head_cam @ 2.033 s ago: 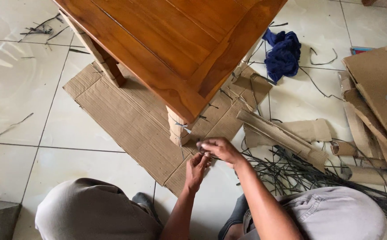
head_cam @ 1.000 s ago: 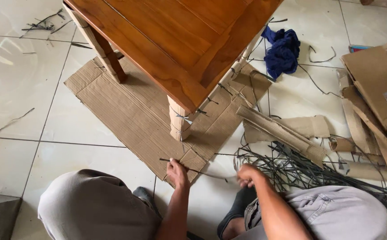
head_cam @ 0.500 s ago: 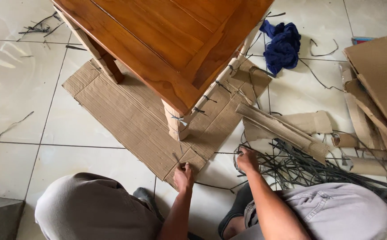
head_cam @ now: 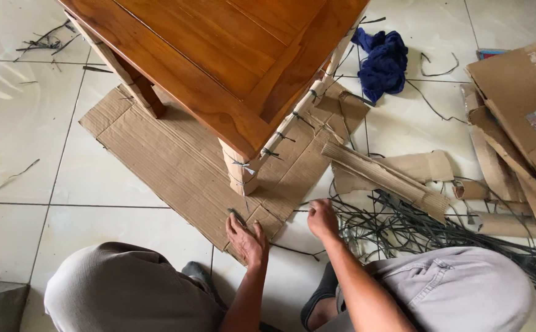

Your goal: Wrapping a wooden chair in cardboard and securing it with plastic straps for shipping

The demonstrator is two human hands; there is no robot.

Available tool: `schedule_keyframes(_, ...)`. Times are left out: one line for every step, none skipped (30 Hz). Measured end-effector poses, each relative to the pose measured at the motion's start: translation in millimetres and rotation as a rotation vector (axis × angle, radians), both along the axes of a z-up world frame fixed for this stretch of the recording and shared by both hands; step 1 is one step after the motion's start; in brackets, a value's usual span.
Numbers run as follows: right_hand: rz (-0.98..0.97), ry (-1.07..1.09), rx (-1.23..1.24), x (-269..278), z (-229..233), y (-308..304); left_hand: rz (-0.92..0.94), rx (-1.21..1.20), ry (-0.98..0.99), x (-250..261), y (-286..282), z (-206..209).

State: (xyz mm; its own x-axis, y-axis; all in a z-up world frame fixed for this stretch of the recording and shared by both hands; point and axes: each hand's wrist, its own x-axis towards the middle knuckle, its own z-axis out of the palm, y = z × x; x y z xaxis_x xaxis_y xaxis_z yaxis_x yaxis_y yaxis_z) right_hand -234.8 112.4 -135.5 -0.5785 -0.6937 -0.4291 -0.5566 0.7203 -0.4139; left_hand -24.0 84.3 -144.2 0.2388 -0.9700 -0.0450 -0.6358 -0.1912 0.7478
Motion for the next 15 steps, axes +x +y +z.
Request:
schedule_keyframes(0.001,-0.001,0.0,-2,5,4,0.001,0.0,-0.001,1,0,-4)
schedule_keyframes(-0.023,0.068,-0.02,-4,11,8,0.001,0.02,0.008,1,0,-8)
schedule_keyframes(-0.048,0.137,-0.04,-7,16,13,0.001,0.04,0.017,1,0,-12)
schedule_keyframes(-0.047,0.136,-0.039,-13,13,14,0.002,0.041,0.015,1,1,-10)
schedule_keyframes(-0.024,0.135,0.096,-20,10,16,-0.008,0.048,0.033,1,2,-9)
schedule_keyframes(-0.002,0.135,0.228,-28,7,17,-0.02,0.053,0.051,-1,1,-8)
schedule_keyframes(-0.003,0.135,0.228,-38,-15,20,-0.02,0.052,0.052,-2,1,-5)
schedule_keyframes(0.031,0.115,0.269,-48,-38,24,-0.022,0.045,0.061,-3,2,-3)
schedule_keyframes(0.064,0.095,0.31,-57,-60,27,-0.023,0.038,0.071,-4,2,-1)
schedule_keyframes(0.064,0.096,0.311,-56,-61,26,-0.023,0.039,0.072,-4,3,-2)
schedule_keyframes(0.116,0.12,0.297,-56,-61,25,-0.041,0.024,0.082,-3,3,-3)
schedule_keyframes(0.167,0.145,0.284,-55,-61,24,-0.059,0.009,0.093,-3,4,-4)
schedule_keyframes(0.166,0.145,0.284,-53,-63,27,-0.06,0.009,0.093,-3,5,-4)
schedule_keyframes(0.173,0.16,0.262,-50,-64,26,-0.067,-0.001,0.108,-3,5,-5)
schedule_keyframes(0.18,0.174,0.24,-48,-66,26,-0.074,-0.012,0.122,-2,5,-5)
